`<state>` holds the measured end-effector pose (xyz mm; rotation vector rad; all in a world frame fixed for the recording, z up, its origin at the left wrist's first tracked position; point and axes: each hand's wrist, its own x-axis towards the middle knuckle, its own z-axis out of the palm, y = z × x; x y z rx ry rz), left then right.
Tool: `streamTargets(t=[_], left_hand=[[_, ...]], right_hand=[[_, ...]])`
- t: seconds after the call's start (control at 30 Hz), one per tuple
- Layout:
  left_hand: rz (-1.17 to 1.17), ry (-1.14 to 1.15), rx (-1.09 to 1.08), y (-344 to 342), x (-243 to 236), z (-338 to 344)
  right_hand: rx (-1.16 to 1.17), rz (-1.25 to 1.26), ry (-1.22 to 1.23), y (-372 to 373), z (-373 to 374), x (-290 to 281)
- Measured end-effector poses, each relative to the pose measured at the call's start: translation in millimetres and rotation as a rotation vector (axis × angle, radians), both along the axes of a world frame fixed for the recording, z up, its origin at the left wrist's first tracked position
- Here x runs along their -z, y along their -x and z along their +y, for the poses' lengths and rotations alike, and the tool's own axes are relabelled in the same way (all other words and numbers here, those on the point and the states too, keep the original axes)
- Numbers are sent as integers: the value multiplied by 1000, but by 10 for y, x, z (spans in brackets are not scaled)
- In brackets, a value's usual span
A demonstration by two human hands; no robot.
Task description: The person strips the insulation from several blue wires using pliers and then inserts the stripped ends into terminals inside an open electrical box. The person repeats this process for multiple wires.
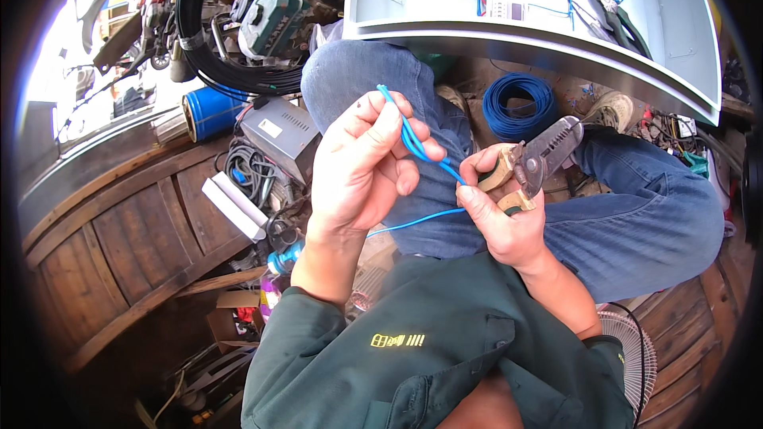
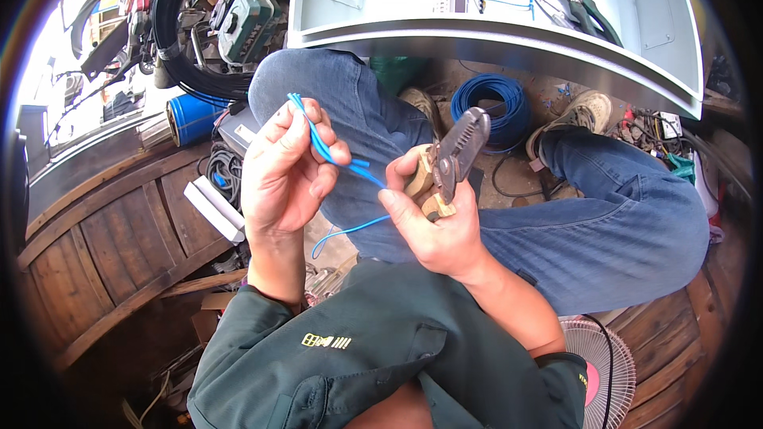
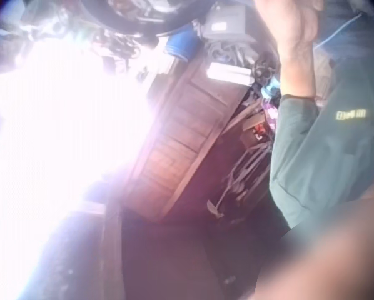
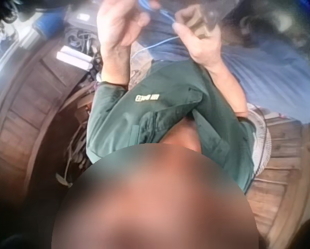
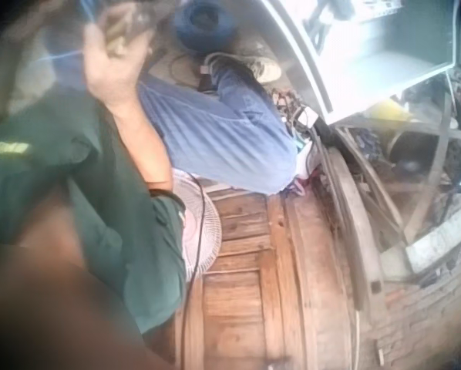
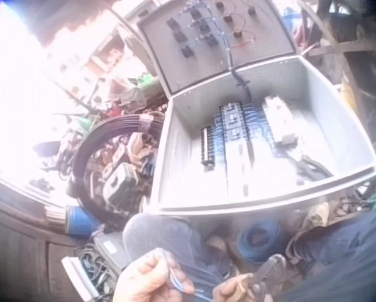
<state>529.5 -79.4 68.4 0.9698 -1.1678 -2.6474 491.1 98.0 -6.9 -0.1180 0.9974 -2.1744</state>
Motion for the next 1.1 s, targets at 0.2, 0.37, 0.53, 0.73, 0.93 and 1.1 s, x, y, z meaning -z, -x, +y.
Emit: streamTargets(t=[0.2, 0.37, 0.53, 0.73, 0.93, 1.1], left_hand=[[29, -184, 50, -62, 31, -44], [-4, -157, -88, -127, -22, -6], [182, 122, -60, -241, -112, -110], [290, 149, -137, -314, -63, -129], [432, 159, -20, -429, -40, -139], [424, 196, -74, -499, 25, -100]], right_hand=[[-16, 101, -55, 35, -24, 93], [-84, 214, -271, 27, -78, -13], [-268, -146, 36, -61, 235, -264], [-936, -748, 467, -478, 123, -263], [-867, -848, 389, -413, -118, -349], [-880, -712, 415, -296, -234, -376]])
